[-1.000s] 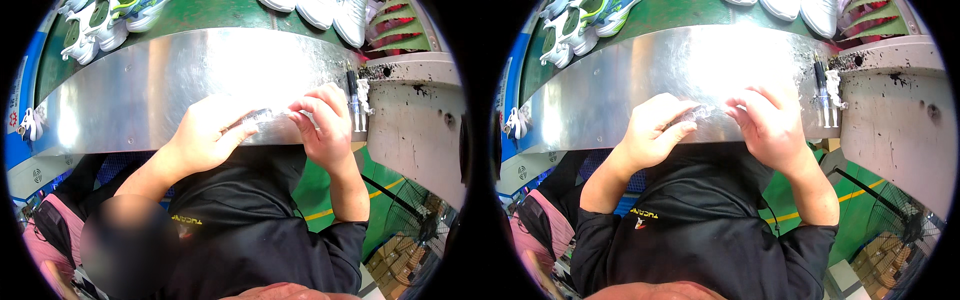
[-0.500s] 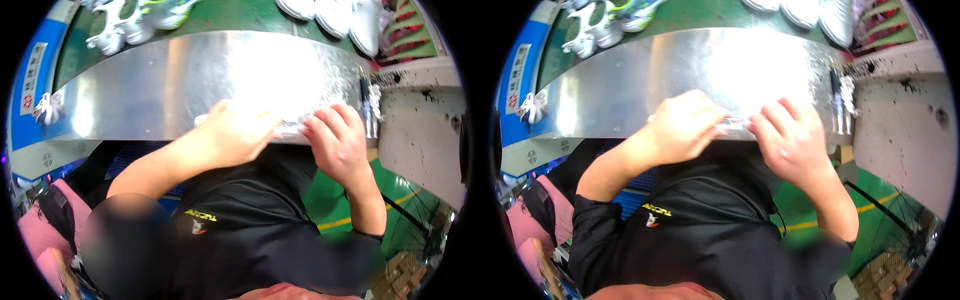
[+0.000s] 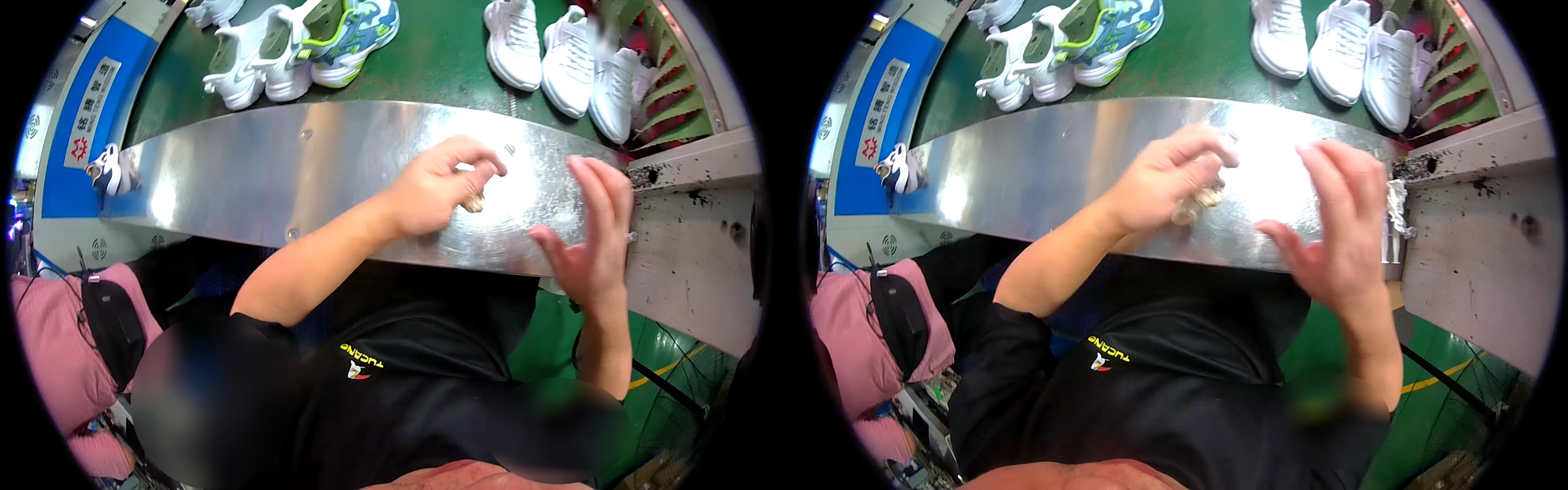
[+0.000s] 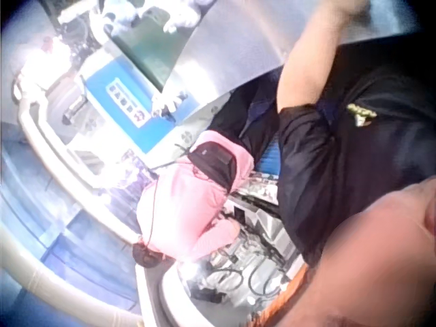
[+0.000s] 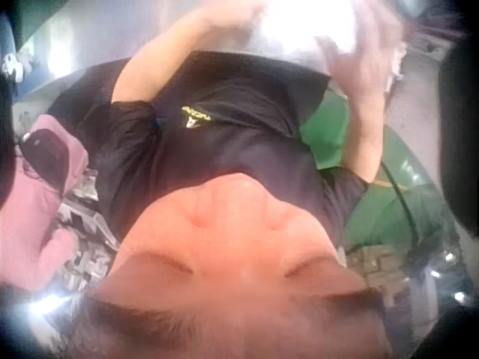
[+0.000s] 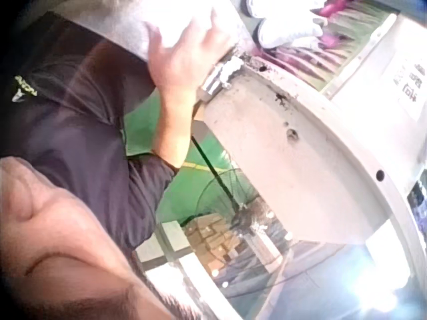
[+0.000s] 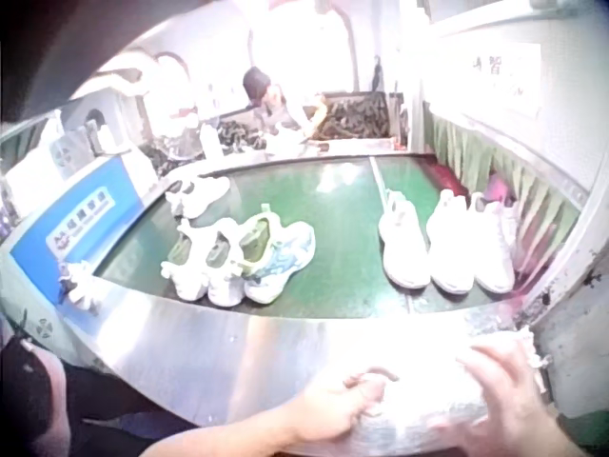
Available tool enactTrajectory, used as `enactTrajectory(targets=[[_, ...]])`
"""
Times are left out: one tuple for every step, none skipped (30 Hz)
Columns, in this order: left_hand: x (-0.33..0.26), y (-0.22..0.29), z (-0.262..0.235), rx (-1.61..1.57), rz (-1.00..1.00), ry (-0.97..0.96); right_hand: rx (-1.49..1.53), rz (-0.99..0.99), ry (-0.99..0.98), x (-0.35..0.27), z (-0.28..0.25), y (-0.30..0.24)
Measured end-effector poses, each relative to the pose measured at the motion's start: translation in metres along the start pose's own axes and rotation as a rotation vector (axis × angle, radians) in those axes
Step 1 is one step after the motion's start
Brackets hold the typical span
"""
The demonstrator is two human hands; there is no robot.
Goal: The person applies a liquid substance from a syringe along the seams of several white and blue sneakers on a metal workbench. The person handles each shoe one at a time, rotating it to access different edges, and places each shoe back on the table after treatment.
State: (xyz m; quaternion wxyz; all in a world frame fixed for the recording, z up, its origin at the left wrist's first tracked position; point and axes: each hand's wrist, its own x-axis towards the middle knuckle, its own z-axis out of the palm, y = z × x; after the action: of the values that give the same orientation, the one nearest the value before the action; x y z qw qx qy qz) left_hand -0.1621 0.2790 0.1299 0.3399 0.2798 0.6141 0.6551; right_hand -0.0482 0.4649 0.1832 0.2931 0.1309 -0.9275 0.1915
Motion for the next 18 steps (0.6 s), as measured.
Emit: enactTrajectory(targets=[[0.004, -0.003, -0.001, -0.365, 0.024, -0.006, 0.028, -0.015, -0.037, -0.005, 0.009, 0.002], [0.014, -0.007, 0.0, -0.731, 0.041, -0.025, 0.07, -0.022, -0.057, -0.007, 0.02, 0.0], [0.019, -0.004, 0.002, -0.81, 0.057, -0.052, 0.103, -0.014, -0.113, -0.004, 0.026, -0.007], [0.023, -0.001, 0.006, -0.889, 0.069, -0.082, 0.138, -0.022, -0.14, -0.003, 0.035, -0.01], [0.021, 0.001, 0.006, -0.962, 0.083, -0.086, 0.111, -0.061, -0.171, -0.001, 0.043, -0.014], [0.022, 0.004, 0.008, -0.965, 0.084, -0.102, 0.156, -0.069, -0.15, 0.001, 0.049, -0.016], [0.024, 0.006, 0.009, -0.969, 0.084, -0.117, 0.166, -0.067, -0.134, 0.001, 0.052, -0.016], [0.027, 0.007, 0.011, -0.974, 0.083, -0.136, 0.174, -0.064, -0.118, -0.001, 0.054, -0.016], [0.029, 0.009, 0.012, -0.999, 0.088, -0.163, 0.148, -0.075, -0.089, -0.001, 0.055, -0.015], [0.031, 0.011, 0.014, -1.0, 0.097, -0.17, 0.122, -0.086, -0.06, 0.0, 0.056, -0.014], [0.031, 0.014, 0.015, -0.999, 0.106, -0.171, 0.102, -0.099, -0.032, 0.0, 0.058, -0.013], [0.032, 0.016, 0.016, -0.999, 0.115, -0.172, 0.059, -0.114, -0.002, 0.001, 0.059, -0.013], [0.033, 0.019, 0.017, -1.011, 0.124, -0.202, 0.018, -0.13, 0.028, 0.002, 0.061, -0.012], [0.034, 0.02, 0.017, -1.013, 0.124, -0.195, -0.021, -0.144, 0.057, 0.003, 0.061, -0.012], [0.035, 0.02, 0.016, -1.015, 0.124, -0.187, -0.082, -0.132, 0.042, 0.002, 0.061, -0.011], [0.035, 0.021, 0.016, -1.016, 0.125, -0.178, -0.098, -0.137, 0.055, 0.004, 0.059, -0.011], [0.036, 0.023, 0.016, -1.011, 0.121, -0.177, -0.115, -0.139, 0.069, 0.006, 0.059, -0.01], [0.036, 0.025, 0.016, -1.006, 0.118, -0.174, -0.13, -0.142, 0.083, 0.007, 0.058, -0.01]])
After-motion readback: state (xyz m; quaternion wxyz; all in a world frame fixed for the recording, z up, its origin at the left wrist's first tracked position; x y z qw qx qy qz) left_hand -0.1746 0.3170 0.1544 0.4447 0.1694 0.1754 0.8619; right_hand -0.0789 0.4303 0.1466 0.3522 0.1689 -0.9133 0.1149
